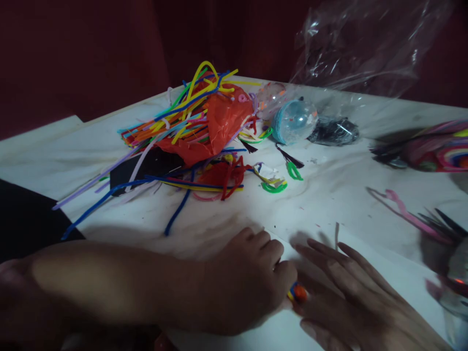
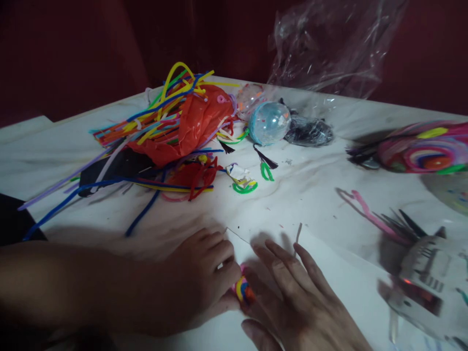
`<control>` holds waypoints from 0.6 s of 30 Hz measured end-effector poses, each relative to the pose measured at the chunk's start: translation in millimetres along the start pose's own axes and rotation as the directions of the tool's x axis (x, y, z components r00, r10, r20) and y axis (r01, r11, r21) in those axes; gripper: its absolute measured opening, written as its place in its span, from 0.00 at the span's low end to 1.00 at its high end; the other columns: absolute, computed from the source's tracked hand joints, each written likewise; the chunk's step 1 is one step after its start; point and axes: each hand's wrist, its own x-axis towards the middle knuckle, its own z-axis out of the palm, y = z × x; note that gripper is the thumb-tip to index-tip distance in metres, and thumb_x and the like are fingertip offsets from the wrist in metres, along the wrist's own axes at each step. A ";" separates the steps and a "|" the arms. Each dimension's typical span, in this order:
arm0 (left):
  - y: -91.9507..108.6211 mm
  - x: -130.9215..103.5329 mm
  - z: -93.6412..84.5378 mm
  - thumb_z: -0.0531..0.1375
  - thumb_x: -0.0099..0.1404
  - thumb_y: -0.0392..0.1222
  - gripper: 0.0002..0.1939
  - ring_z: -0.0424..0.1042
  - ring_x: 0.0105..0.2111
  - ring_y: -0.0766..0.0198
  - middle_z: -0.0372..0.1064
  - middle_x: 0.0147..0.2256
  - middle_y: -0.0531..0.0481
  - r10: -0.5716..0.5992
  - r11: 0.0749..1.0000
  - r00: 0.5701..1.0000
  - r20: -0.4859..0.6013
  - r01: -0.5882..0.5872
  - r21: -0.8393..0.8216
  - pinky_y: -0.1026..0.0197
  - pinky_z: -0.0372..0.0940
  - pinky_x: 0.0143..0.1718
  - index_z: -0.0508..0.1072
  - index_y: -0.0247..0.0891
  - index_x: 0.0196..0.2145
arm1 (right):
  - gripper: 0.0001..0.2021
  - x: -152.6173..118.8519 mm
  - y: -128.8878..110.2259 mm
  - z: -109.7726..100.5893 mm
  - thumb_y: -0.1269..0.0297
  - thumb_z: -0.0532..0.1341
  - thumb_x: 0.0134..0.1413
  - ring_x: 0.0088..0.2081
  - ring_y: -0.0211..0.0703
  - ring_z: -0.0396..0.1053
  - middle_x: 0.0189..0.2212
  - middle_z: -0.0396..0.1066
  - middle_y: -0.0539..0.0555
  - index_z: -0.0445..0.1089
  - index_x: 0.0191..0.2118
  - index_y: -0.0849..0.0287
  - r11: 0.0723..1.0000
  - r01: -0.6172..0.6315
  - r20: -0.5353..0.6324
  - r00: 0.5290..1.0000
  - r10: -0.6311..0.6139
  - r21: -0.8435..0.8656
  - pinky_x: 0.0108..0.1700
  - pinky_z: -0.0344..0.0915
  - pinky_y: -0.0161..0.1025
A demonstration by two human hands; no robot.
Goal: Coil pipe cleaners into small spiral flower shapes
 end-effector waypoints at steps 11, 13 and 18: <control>-1.2 1.1 -0.6 0.56 0.61 0.47 0.11 0.61 0.33 0.58 0.62 0.30 0.48 0.005 1.000 0.999 0.036 -0.004 -0.029 0.54 0.58 0.36 0.64 0.35 0.31 | 0.17 3.2 -0.3 3.8 0.67 0.48 0.60 0.52 0.66 0.54 0.52 0.54 0.72 0.68 0.46 0.70 0.996 0.056 0.036 0.998 -0.053 -0.067 0.37 0.67 0.61; -0.4 0.8 1.3 0.55 0.61 0.44 0.09 0.61 0.33 0.58 0.62 0.30 0.48 0.007 1.000 1.000 0.008 -0.007 -0.023 0.54 0.58 0.36 0.64 0.35 0.31 | 0.17 4.0 -0.6 3.9 0.67 0.47 0.60 0.52 0.67 0.54 0.51 0.54 0.73 0.69 0.45 0.69 0.996 0.042 0.029 0.999 -0.040 -0.074 0.36 0.67 0.61; 0.4 0.2 3.6 0.55 0.62 0.43 0.08 0.61 0.33 0.58 0.62 0.30 0.48 0.010 1.000 1.000 0.002 -0.010 -0.026 0.53 0.58 0.38 0.64 0.35 0.30 | 0.17 -2.8 -2.0 2.6 0.66 0.47 0.61 0.53 0.66 0.53 0.52 0.54 0.71 0.64 0.51 0.66 0.997 0.034 0.038 0.999 -0.031 -0.067 0.41 0.64 0.61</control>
